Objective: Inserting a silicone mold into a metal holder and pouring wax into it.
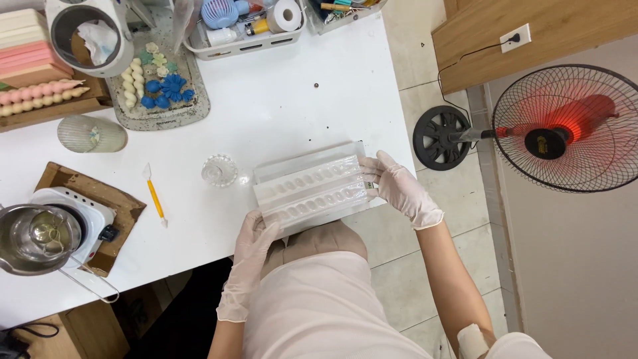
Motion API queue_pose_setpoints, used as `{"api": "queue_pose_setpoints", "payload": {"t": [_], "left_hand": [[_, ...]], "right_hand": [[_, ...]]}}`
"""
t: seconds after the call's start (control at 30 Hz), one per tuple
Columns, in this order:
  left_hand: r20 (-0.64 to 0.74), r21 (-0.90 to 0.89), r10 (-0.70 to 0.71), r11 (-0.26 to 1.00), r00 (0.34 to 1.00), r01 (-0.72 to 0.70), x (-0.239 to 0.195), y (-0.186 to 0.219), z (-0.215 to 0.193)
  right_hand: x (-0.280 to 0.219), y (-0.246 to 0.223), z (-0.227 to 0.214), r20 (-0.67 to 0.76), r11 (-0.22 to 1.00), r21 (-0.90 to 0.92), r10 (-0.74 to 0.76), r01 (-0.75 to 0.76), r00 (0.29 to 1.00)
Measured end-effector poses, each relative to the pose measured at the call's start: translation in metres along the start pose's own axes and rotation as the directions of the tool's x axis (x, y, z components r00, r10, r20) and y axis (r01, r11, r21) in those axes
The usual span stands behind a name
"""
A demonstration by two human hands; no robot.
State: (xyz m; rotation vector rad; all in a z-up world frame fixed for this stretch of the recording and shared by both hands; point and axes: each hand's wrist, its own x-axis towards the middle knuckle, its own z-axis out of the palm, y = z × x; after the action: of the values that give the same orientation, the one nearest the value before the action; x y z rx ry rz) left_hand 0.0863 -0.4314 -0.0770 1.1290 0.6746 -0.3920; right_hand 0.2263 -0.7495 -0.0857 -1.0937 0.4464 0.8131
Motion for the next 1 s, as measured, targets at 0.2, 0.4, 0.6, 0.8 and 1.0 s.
{"api": "queue_pose_setpoints", "payload": {"t": [0.2, 0.4, 0.6, 0.8, 1.0], "left_hand": [[0.045, 0.016, 0.046, 0.999, 0.998, -0.047, 0.011, -0.02, -0.011], [0.037, 0.109, 0.067, 0.992, 0.997, -0.071, 0.018, -0.032, -0.015], [0.063, 0.153, 0.112, 0.981, 0.992, -0.121, 0.018, -0.026, -0.024], [0.018, 0.113, 0.078, 0.99, 0.997, -0.08, 0.014, -0.022, -0.04], [-0.138, 0.066, 0.133, 0.99, 0.981, -0.125, -0.017, 0.002, -0.07]], "right_hand": [[0.004, -0.008, 0.004, -0.041, 0.996, -0.091, 0.012, -0.016, 0.999], [0.01, -0.013, -0.003, -0.102, 0.991, -0.13, 0.016, -0.029, 0.995], [-0.007, -0.032, 0.009, -0.167, 0.998, -0.012, -0.064, 0.063, 0.984], [-0.023, -0.046, 0.053, 0.026, 0.939, 0.338, -0.07, 0.057, 0.997], [-0.017, -0.037, 0.126, 0.471, 0.721, 0.632, -0.067, -0.284, 0.879]]}}
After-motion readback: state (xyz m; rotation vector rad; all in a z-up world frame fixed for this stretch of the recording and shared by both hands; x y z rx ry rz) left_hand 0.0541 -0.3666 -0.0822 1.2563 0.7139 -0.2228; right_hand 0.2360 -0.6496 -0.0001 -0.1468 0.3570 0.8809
